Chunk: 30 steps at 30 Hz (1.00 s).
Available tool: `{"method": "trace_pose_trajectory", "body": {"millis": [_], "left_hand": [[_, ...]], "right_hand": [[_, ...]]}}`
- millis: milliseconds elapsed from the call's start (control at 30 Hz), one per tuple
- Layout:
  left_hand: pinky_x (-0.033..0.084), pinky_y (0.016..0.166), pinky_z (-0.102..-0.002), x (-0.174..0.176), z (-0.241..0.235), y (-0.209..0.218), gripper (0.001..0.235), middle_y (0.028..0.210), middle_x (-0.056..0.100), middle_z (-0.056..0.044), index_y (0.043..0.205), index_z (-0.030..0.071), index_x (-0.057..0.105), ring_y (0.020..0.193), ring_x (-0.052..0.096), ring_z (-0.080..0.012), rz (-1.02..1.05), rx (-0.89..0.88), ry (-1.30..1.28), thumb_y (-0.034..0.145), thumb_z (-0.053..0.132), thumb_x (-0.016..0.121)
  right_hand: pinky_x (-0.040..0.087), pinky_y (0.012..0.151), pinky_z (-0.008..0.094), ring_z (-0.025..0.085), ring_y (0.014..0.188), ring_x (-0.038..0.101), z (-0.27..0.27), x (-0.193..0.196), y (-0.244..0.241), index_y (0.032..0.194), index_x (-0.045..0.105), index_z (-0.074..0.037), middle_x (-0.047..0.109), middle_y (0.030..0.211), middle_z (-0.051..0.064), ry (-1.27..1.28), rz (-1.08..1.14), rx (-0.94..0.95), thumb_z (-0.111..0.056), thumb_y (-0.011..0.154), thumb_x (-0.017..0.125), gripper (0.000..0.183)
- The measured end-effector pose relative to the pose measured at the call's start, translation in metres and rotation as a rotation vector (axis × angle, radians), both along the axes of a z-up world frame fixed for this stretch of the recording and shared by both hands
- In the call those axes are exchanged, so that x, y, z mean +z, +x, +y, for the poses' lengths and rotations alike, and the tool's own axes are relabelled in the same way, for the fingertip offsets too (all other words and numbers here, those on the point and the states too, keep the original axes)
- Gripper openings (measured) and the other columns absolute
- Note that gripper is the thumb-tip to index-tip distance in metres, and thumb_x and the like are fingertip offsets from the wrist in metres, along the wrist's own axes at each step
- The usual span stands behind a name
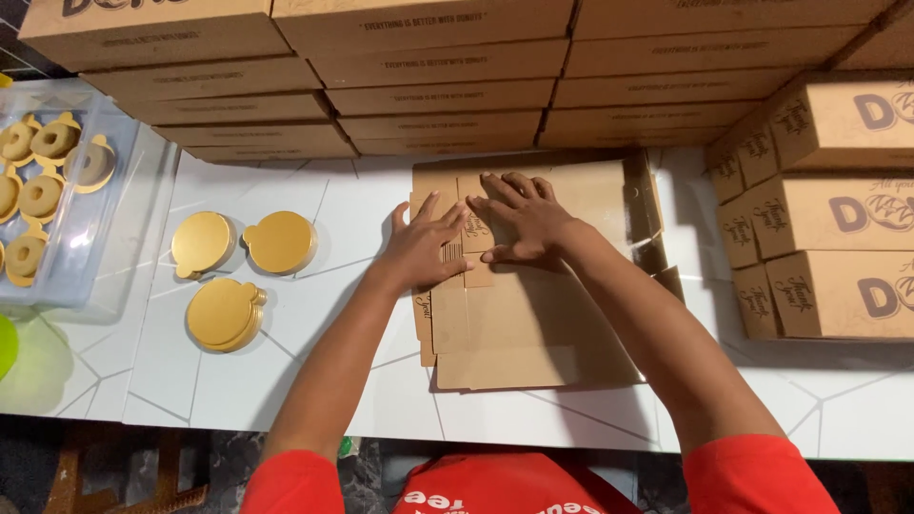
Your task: The person assembles flat cardboard donut boxes on a white tiled table. They fold the side flaps, tuck tabs into slots, and press the box into shape. The person repeats this process for multiple boxes, stacking the finished ones to the side.
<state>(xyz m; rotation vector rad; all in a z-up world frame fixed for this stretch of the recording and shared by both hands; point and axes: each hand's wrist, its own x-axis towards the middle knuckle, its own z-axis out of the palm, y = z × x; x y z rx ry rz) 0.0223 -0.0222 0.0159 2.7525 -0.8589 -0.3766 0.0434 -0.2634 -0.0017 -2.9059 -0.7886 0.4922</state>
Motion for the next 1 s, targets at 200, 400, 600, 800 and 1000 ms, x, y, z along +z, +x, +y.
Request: {"method": "trace_pose_trajectory", "body": {"millis": [200,400,600,800,1000], "left_hand": [[0.009,0.118,-0.071,0.003,0.0,0.03,0.104,0.167,0.033,-0.001,0.156,0.014,0.041,0.158,0.014,-0.0348,0.03,-0.01,0.028,0.075,0.072,0.072],[0.007,0.12,-0.068,0.009,0.002,-0.002,0.095,0.168,0.032,-0.003,0.155,0.012,0.041,0.159,0.014,-0.0323,0.076,-0.058,0.038,0.084,0.07,0.065],[0.007,0.119,-0.067,0.006,0.001,0.001,0.084,0.167,0.034,-0.004,0.154,0.012,0.043,0.159,0.014,-0.0309,0.056,-0.07,0.057,0.092,0.065,0.059],[0.007,0.119,-0.066,0.006,-0.001,-0.001,0.086,0.165,0.037,-0.005,0.154,0.012,0.044,0.158,0.015,-0.0307,0.016,-0.041,0.034,0.09,0.068,0.061],[0.008,0.119,-0.067,0.019,-0.006,-0.012,0.079,0.163,0.04,-0.005,0.153,0.013,0.047,0.158,0.014,-0.0322,-0.004,-0.051,0.079,0.094,0.065,0.057]], "right_hand": [[0.012,0.12,0.052,0.03,0.157,0.01,0.001,-0.004,0.002,0.161,0.025,-0.035,0.009,0.174,0.003,-0.023,-0.003,0.002,-0.092,0.075,0.051,0.106],[0.013,0.12,0.053,0.03,0.156,0.011,0.0,-0.007,0.004,0.161,0.025,-0.034,0.011,0.173,0.003,-0.024,-0.02,0.006,-0.091,0.076,0.051,0.106],[0.012,0.12,0.053,0.031,0.156,0.011,0.0,-0.004,0.001,0.162,0.024,-0.034,0.011,0.173,0.004,-0.006,-0.01,0.008,-0.09,0.077,0.051,0.105],[0.012,0.121,0.054,0.03,0.157,0.01,0.0,-0.009,0.003,0.162,0.025,-0.035,0.01,0.174,0.003,-0.016,-0.016,0.01,-0.091,0.075,0.051,0.107],[0.011,0.12,0.053,0.03,0.157,0.01,0.0,-0.002,0.001,0.162,0.025,-0.034,0.01,0.174,0.004,-0.027,0.001,0.005,-0.089,0.077,0.051,0.104]]}}
